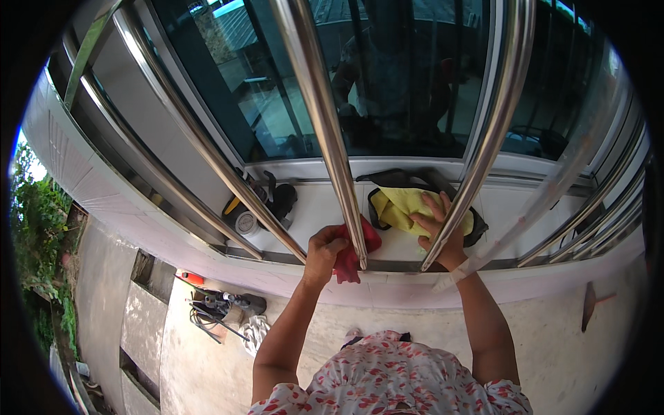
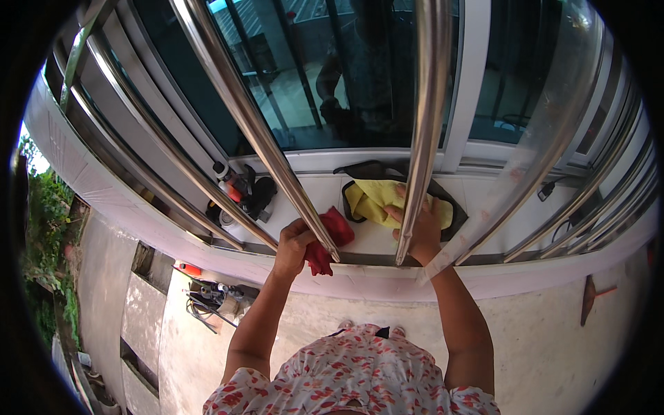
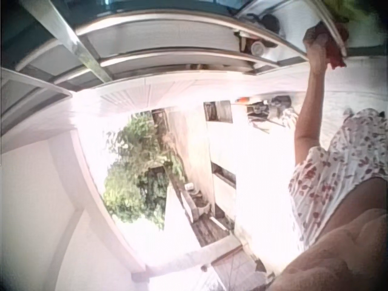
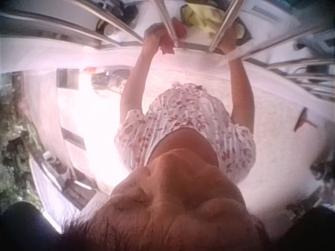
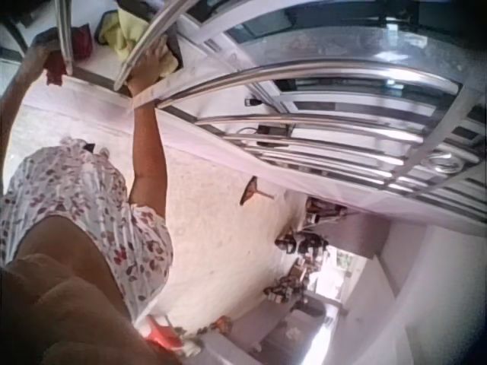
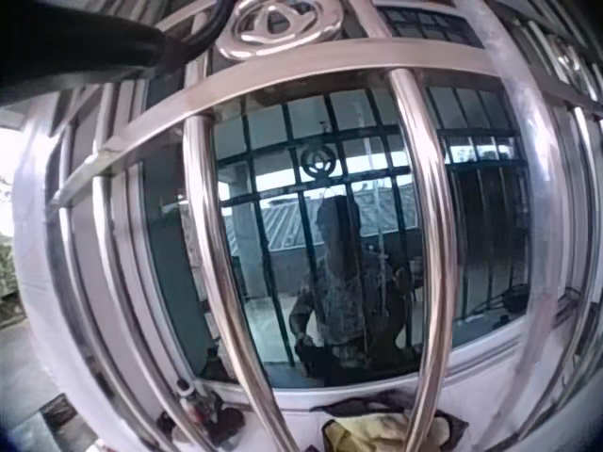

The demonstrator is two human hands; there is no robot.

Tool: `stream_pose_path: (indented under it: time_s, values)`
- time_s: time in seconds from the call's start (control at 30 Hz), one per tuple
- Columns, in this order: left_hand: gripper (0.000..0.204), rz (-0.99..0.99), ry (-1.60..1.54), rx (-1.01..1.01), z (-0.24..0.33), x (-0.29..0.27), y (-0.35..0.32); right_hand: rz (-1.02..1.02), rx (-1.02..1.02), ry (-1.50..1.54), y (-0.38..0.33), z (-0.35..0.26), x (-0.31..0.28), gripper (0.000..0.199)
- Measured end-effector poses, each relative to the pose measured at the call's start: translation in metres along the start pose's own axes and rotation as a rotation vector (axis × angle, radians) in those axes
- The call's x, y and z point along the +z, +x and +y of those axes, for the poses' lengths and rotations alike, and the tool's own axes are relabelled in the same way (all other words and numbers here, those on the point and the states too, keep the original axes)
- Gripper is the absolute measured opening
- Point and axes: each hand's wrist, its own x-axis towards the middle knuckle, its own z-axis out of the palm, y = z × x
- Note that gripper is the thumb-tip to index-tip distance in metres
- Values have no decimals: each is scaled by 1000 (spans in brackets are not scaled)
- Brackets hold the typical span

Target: The person cleans the frame of a window with metal bars and an adjacent tiled wall. They move an object and cloths on the window ledge, then wipe the metal bars, the window sill, and the outer wall using two different cloths.

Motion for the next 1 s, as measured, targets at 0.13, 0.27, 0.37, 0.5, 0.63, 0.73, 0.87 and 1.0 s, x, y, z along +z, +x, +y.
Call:
stream_pose_path:
  time_s: [0.13,0.27,0.37,0.5,0.63,0.73,0.87,1.0]
  values:
    - [21,323,-226,270,12,13,11,272,256,-278,-6,15,4,31]
    - [13,532,-105,570,12,25,30,253,468,-406,-10,2,-7,34]
    - [15,479,-59,639,-5,30,51,247,409,-469,-16,0,-3,45]
    - [28,23,310,749,-3,49,48,178,376,-482,-25,9,-4,54]
    - [28,-322,546,780,-4,51,75,202,375,-404,-21,-3,-10,50]
    - [25,-596,960,934,-16,56,81,230,406,-460,-21,8,1,48]
    - [22,-568,1124,1004,-34,58,96,255,429,-476,-18,8,2,45]
    - [24,54,1331,900,-52,23,110,261,455,-474,-21,9,2,45]
